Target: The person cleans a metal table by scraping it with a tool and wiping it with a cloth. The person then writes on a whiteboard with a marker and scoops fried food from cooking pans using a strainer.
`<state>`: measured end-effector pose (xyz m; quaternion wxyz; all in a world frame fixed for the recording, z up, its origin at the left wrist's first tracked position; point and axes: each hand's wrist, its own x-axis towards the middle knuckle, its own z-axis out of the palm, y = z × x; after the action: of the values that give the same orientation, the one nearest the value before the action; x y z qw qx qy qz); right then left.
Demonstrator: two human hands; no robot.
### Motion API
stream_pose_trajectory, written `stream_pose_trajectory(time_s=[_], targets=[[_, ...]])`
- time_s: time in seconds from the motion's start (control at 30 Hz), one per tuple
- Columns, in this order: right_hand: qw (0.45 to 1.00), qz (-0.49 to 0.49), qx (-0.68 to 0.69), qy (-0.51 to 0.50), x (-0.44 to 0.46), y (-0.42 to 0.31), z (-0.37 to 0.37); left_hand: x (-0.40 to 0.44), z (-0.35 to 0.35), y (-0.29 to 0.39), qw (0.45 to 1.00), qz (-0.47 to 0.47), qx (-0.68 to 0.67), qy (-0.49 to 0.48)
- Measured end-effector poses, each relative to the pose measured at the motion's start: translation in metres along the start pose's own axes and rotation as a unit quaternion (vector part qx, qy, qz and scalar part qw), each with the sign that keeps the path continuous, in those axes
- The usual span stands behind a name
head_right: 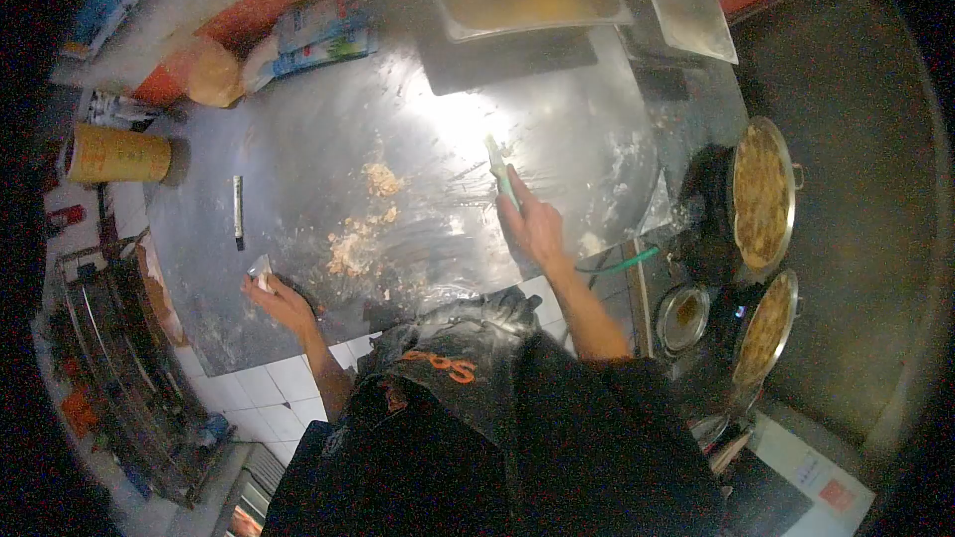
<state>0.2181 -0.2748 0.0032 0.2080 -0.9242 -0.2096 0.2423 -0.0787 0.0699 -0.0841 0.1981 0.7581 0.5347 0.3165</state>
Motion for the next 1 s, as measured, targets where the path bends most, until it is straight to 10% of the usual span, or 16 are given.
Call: stream_pose_trajectory(time_s=[0.57,0.67,0.77,0.87,1.0], targets=[[0.994,-0.092,-0.001,-0.054,0.002,-0.02,0.02,0.0,0.001,0.0,1.0,-0.002,0.021,0.004],[0.996,-0.004,0.059,0.06,0.009,-0.014,0.028,-0.001,-0.001,0.006,1.0,-0.002,0.028,0.002],[0.985,-0.161,-0.047,-0.041,0.005,-0.01,0.027,0.0,0.0,-0.005,1.0,0.002,0.027,0.0],[0.994,-0.002,0.063,0.085,0.01,-0.01,0.033,0.0,-0.003,0.015,1.0,-0.011,0.018,-0.003],[0.985,-0.143,-0.091,-0.041,0.005,-0.009,0.028,0.001,-0.001,0.006,1.0,0.005,-0.006,0.005]])
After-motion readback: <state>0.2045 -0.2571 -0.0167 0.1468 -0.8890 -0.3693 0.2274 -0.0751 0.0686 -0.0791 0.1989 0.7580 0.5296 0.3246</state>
